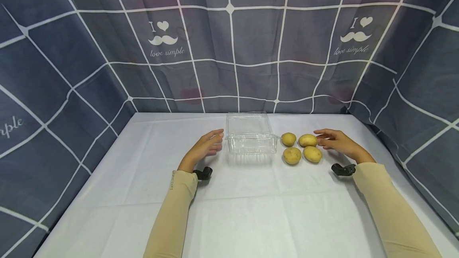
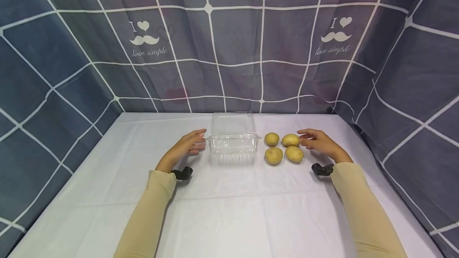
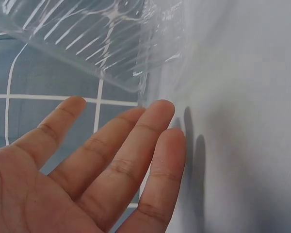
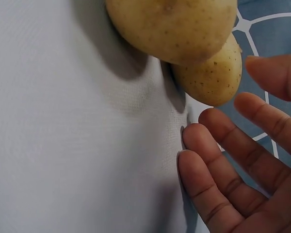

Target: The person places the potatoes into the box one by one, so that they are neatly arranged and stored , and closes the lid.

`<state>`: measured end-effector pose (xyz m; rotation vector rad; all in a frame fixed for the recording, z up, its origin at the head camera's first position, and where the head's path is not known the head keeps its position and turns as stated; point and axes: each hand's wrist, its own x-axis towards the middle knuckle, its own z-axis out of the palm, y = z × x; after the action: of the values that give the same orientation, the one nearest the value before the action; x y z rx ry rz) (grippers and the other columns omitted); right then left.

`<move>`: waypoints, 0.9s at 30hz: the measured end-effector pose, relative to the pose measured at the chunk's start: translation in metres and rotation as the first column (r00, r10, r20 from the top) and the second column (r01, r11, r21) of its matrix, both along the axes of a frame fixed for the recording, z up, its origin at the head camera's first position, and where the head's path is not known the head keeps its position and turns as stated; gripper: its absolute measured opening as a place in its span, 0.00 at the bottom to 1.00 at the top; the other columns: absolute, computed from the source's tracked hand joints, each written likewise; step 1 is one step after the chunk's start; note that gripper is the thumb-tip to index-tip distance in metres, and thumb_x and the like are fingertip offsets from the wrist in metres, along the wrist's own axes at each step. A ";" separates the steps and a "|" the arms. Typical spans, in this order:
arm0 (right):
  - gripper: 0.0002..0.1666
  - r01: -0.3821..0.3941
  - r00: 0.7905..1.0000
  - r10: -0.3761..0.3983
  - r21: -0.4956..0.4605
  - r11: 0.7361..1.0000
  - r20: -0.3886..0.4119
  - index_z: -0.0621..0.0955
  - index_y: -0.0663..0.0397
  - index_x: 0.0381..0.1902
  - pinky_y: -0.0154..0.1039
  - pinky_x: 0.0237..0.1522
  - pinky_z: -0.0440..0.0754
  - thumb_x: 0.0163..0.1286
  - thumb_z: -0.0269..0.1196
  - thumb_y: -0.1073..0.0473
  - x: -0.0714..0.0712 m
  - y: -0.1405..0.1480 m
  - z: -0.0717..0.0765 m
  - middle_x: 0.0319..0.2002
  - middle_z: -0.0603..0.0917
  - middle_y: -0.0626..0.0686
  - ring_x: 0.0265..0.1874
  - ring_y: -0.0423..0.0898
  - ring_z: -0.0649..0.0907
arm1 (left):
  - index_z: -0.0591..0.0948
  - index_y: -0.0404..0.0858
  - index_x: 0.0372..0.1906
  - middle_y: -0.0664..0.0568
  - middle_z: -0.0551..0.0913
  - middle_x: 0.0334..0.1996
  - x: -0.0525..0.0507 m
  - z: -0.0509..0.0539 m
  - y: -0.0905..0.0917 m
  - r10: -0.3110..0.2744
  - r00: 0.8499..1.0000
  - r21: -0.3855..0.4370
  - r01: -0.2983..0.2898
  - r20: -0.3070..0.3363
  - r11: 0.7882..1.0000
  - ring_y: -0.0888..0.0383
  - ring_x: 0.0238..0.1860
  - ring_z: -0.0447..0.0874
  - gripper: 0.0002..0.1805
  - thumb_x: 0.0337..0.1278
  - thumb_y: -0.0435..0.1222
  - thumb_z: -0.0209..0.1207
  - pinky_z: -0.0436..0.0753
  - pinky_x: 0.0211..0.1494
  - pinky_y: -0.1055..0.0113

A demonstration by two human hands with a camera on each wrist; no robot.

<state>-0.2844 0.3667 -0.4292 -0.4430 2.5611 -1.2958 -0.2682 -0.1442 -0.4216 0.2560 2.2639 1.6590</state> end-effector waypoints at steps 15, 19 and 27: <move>0.34 -0.017 0.998 0.019 -0.028 0.999 0.055 0.68 0.77 0.76 0.35 0.47 0.86 0.80 0.63 0.63 -0.011 0.000 -0.001 0.67 0.77 0.76 0.48 0.27 0.81 | 0.59 0.38 0.87 0.30 0.67 0.79 -0.001 -0.004 0.009 -0.060 0.998 0.041 0.060 0.020 0.997 0.35 0.74 0.75 0.38 0.86 0.53 0.46 0.78 0.75 0.46; 0.35 -0.022 0.997 0.024 -0.034 0.999 0.070 0.70 0.76 0.76 0.35 0.47 0.84 0.77 0.65 0.64 -0.014 -0.001 -0.002 0.66 0.79 0.74 0.49 0.30 0.81 | 0.57 0.36 0.87 0.28 0.66 0.79 -0.001 -0.003 0.012 -0.074 0.996 0.038 0.073 0.039 0.997 0.35 0.75 0.74 0.38 0.87 0.54 0.42 0.78 0.75 0.46; 0.36 -0.041 0.994 0.045 -0.041 0.998 0.098 0.70 0.75 0.75 0.36 0.45 0.82 0.75 0.67 0.64 -0.018 -0.001 -0.001 0.63 0.82 0.66 0.47 0.35 0.81 | 0.55 0.36 0.87 0.28 0.63 0.81 -0.002 -0.006 0.013 -0.101 0.991 0.093 0.093 0.088 0.991 0.35 0.78 0.70 0.40 0.86 0.55 0.42 0.77 0.76 0.47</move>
<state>-0.3027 0.3654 -0.4302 -0.4281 2.4358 -1.3211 -0.2700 -0.1309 -0.4275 0.2992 2.0797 1.6877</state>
